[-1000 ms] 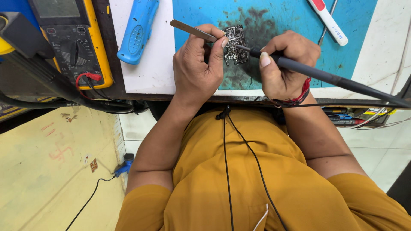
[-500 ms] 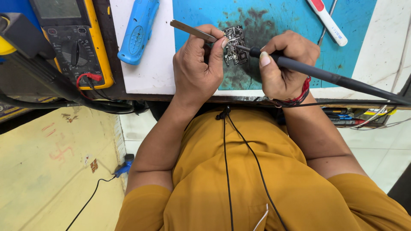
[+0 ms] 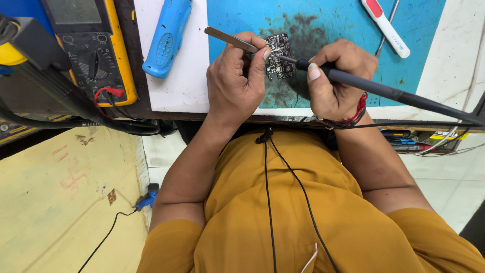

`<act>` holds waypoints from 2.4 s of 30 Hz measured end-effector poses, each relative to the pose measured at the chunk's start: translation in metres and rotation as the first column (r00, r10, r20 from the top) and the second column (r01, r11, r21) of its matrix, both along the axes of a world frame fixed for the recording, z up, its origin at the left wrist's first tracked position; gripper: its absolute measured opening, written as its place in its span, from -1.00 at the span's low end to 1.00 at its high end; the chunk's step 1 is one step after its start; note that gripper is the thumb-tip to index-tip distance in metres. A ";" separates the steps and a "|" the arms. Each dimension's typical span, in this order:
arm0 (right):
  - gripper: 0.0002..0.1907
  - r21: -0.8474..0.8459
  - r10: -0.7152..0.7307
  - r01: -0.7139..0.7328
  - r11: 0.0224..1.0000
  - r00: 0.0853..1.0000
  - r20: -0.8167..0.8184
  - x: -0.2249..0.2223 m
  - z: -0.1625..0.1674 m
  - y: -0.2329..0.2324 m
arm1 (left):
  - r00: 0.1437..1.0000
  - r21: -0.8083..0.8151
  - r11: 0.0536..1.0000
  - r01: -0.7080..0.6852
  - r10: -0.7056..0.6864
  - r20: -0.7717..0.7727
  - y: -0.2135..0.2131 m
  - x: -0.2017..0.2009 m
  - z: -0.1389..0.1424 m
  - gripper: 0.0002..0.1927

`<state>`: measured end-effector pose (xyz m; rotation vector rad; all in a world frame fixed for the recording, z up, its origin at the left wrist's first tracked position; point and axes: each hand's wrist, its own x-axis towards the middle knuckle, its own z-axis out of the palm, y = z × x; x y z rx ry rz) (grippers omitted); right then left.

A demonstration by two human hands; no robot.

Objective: The person solders components on a small circuit board at a repair workbench, holding the board steady with one hand while applying a soldering iron to its contacts. They use tweezers to hold or position parts on the board and continue soldering different points across the board.

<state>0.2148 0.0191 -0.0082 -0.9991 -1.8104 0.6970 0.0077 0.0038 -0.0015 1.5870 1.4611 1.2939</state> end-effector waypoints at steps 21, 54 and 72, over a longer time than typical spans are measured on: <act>-0.80 0.038 -0.063 0.060 0.997 0.995 0.073 -0.012 0.018 0.003 | 0.995 -0.086 0.996 -0.036 0.043 0.090 0.002 -0.002 0.005 -0.87; -0.92 0.062 -0.108 0.102 0.993 0.989 0.104 -0.009 0.017 0.005 | 0.977 -0.171 0.984 -0.040 0.075 0.201 0.018 -0.004 -0.005 -0.86; -0.91 -0.034 -0.119 0.121 0.992 0.991 0.066 -0.009 0.010 0.002 | 0.974 -0.088 0.996 -0.010 0.030 0.225 0.006 0.000 -0.007 -0.88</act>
